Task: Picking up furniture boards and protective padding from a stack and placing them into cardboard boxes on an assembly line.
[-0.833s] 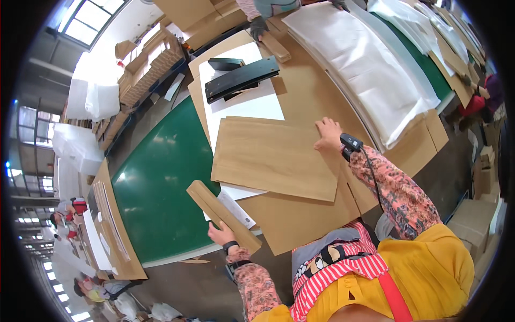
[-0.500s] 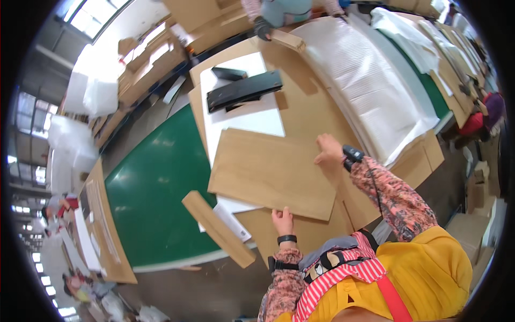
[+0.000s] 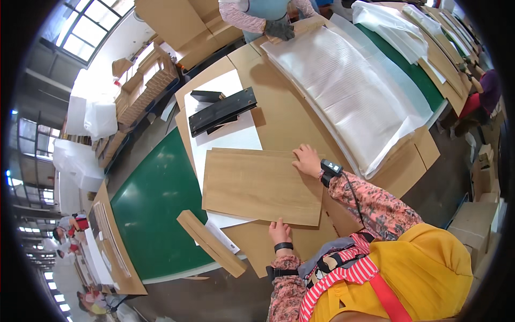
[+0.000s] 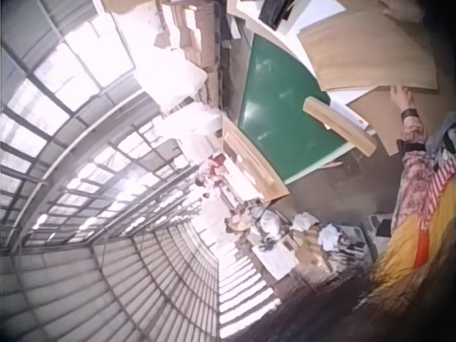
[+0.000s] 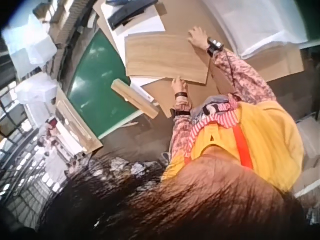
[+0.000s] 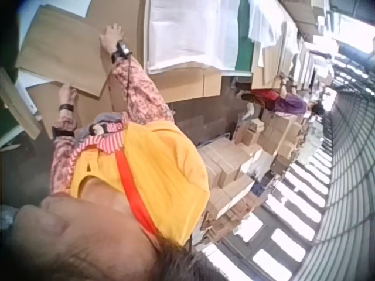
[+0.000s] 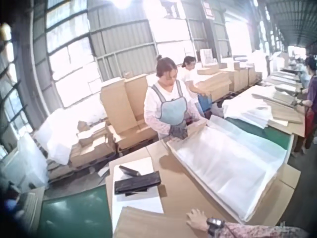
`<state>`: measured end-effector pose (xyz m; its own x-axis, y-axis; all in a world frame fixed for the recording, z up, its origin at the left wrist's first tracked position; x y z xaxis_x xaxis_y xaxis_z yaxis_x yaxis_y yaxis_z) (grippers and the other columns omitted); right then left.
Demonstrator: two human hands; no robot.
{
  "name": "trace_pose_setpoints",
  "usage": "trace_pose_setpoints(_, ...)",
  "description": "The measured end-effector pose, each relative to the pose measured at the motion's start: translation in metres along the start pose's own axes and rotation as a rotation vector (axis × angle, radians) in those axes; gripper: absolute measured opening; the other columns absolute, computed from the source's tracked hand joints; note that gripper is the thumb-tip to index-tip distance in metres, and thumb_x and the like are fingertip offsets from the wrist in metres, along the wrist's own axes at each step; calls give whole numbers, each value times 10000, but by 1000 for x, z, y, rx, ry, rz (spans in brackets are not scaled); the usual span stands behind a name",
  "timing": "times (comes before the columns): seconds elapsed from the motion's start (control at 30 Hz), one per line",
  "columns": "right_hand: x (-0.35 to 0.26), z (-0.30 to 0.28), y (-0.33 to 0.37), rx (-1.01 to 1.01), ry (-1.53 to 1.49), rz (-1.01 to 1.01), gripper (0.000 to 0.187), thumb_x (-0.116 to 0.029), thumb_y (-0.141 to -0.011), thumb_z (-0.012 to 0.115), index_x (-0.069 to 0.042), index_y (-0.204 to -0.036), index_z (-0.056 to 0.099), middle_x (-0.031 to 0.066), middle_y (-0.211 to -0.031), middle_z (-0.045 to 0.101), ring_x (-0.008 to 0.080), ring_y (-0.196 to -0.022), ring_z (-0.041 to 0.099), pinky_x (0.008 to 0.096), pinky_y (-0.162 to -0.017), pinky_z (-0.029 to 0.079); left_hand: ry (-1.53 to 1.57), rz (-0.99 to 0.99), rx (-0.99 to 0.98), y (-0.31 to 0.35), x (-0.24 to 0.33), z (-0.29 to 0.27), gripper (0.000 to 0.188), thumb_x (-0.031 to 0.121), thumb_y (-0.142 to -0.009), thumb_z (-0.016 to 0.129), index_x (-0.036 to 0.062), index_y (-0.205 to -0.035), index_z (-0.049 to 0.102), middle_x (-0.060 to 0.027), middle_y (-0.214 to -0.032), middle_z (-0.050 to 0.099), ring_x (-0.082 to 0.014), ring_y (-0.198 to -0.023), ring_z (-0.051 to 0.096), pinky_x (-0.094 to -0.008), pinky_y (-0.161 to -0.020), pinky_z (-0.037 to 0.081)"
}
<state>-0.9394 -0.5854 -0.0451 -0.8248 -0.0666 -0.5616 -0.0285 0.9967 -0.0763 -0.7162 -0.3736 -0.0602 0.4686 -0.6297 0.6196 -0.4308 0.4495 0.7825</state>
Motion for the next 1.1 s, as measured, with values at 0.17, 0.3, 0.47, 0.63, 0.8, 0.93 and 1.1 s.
trace_pose_setpoints(0.17, 2, 0, -13, -153, 51, -38, 328, -227, -782, 727, -29, -1030, 646, 146, -1097, 571, 320, -1118, 544, 479, -894, 487, -85, 22, 74, 6, 11, 10, 310, 160, -880, 675, 13, -1138, 582, -63, -839, 602, -176, -609, 580, -304, -572, 520)
trace_pose_setpoints(0.3, 14, -16, -19, -133, 62, -58, 362, -269, -808, 701, -4, -1044, 630, 169, -1123, 574, 356, -1088, 583, 480, -859, 513, -119, 16, 86, 25, 10, 22, 194, 161, -876, 664, 37, -1011, 600, -47, -765, 575, -173, -573, 570, -291, -515, 504)
trace_pose_setpoints(0.47, -11, -75, -41, -338, -132, 36, 429, -376, -878, 624, 16, -1048, 577, 239, -931, 697, 417, -892, 683, 507, -778, 538, 39, 14, 24, 28, 23, -3, 104, 133, -952, 568, 44, -999, 596, -66, -832, 617, -196, -650, 636, -303, -487, 521)
trace_pose_setpoints(0.63, 13, -158, 0, -265, -183, 130, 439, -397, -885, 650, 3, -1059, 599, 249, -847, 692, 430, -857, 679, 492, -735, 537, 34, 84, -94, 92, 20, 23, 79, 107, -1002, 540, 50, -1013, 593, -41, -883, 632, -173, -717, 644, -286, -567, 535)
trace_pose_setpoints(0.8, 112, -236, 73, 156, -393, 306, 329, -384, -855, 716, -73, -954, 670, 179, -823, 701, 353, -751, 680, 425, -673, 524, -92, 304, -274, 148, -5, 94, 104, 107, -981, 608, 47, -900, 581, 4, -823, 595, -97, -711, 588, -256, -616, 520)
trace_pose_setpoints(0.93, 193, -285, 102, 350, -507, 516, 301, -338, -874, 738, -47, -907, 667, 90, -745, 688, 190, -671, 647, 337, -637, 507, -225, 446, -409, 174, -9, 185, 110, 124, -966, 649, 24, -931, 620, 32, -781, 570, -57, -676, 540, -233, -616, 479)
trace_pose_setpoints(1.1, 290, -304, 87, 469, -507, 594, 303, -313, -900, 727, -22, -873, 650, 62, -740, 681, 157, -661, 623, 327, -628, 495, -284, 645, -466, 148, -11, 302, 377, 70, -931, 678, -35, -1289, 624, 1, -867, 665, -64, -693, 598, -214, -604, 506)
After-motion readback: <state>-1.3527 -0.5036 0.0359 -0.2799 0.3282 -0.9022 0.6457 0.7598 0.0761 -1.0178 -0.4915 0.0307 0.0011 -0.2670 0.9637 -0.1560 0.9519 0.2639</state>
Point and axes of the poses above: each hand's wrist, its own y-axis away from the middle knuckle, its own z-axis out of the palm, x = y × z, the point moved 1 cm from there along -y, towards the middle knuckle
